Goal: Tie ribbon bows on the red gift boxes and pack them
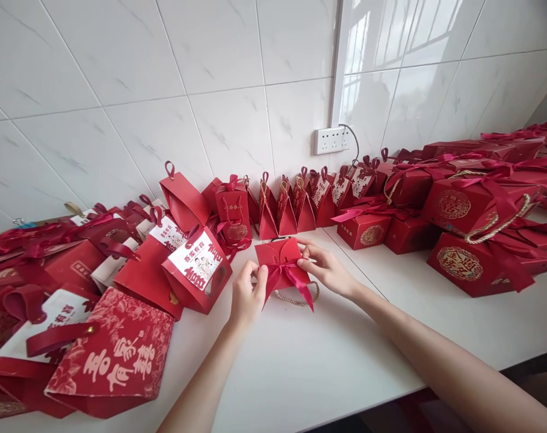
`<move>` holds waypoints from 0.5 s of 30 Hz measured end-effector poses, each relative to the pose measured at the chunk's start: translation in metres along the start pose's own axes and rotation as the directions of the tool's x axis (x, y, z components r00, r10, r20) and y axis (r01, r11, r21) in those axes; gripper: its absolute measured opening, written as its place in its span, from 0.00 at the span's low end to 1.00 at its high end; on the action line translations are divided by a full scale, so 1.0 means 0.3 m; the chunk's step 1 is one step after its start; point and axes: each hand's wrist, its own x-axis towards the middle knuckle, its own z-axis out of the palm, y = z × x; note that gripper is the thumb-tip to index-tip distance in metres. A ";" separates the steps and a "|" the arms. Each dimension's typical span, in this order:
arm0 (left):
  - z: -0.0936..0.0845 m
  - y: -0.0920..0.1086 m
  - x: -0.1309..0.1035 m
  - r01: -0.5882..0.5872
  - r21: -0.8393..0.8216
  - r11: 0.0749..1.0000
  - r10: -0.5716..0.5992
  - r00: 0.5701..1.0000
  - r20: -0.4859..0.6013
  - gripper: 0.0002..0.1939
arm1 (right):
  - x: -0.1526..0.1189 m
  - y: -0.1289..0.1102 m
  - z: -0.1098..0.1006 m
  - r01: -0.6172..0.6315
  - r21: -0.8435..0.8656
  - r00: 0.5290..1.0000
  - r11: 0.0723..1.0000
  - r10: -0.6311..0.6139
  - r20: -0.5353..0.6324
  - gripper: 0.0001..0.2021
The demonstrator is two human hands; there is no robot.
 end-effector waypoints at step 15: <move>-0.002 -0.001 0.008 -0.021 -0.035 0.999 0.021 1.000 0.003 0.15 | -0.001 -0.009 0.002 0.003 0.010 1.000 1.000 -0.003 -0.017 0.19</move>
